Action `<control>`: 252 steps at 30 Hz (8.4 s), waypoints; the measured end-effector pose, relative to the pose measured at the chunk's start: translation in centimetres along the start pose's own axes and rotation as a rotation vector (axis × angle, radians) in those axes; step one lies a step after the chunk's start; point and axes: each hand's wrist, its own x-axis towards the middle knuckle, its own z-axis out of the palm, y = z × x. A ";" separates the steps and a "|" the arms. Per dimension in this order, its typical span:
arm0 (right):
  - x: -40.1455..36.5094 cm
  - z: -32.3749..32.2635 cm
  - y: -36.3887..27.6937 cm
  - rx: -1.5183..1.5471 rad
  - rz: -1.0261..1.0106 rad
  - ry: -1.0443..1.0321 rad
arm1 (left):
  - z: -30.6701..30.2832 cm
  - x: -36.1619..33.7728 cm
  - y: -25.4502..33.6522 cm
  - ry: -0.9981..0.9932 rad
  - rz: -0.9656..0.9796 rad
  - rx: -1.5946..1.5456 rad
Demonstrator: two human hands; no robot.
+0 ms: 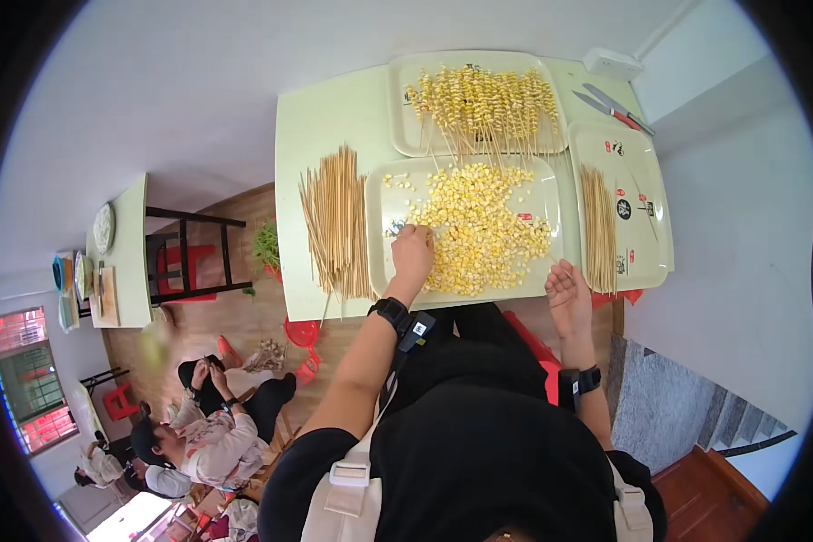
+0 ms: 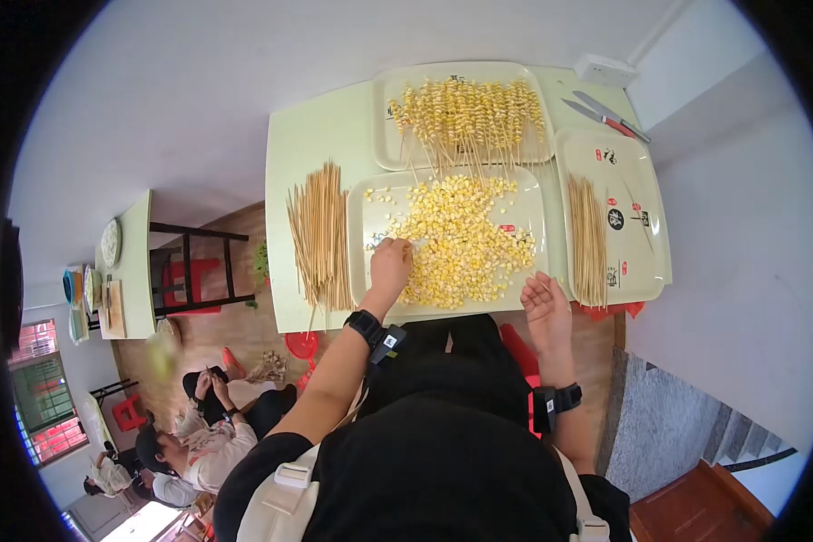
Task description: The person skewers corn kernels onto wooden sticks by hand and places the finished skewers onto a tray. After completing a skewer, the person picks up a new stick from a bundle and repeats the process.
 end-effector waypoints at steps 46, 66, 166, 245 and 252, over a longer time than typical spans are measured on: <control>-1.0 1.0 -0.9 -0.358 -0.178 -0.148 | 0.0 -1.5 -0.4 0.067 0.089 0.126; -1.0 5.3 0.8 -0.534 -0.164 -0.373 | -6.2 -1.3 2.8 -0.016 -0.609 -1.488; -0.5 3.8 0.5 -0.333 -0.085 -0.269 | -6.3 0.6 3.6 -0.023 -0.215 -0.814; 12.6 -3.9 -8.7 -1.387 -0.611 0.340 | -0.2 14.8 1.8 -0.095 0.099 -0.299; 14.4 -12.5 -9.9 -1.699 -0.539 0.634 | -5.4 6.0 -3.7 -0.132 -0.388 -0.563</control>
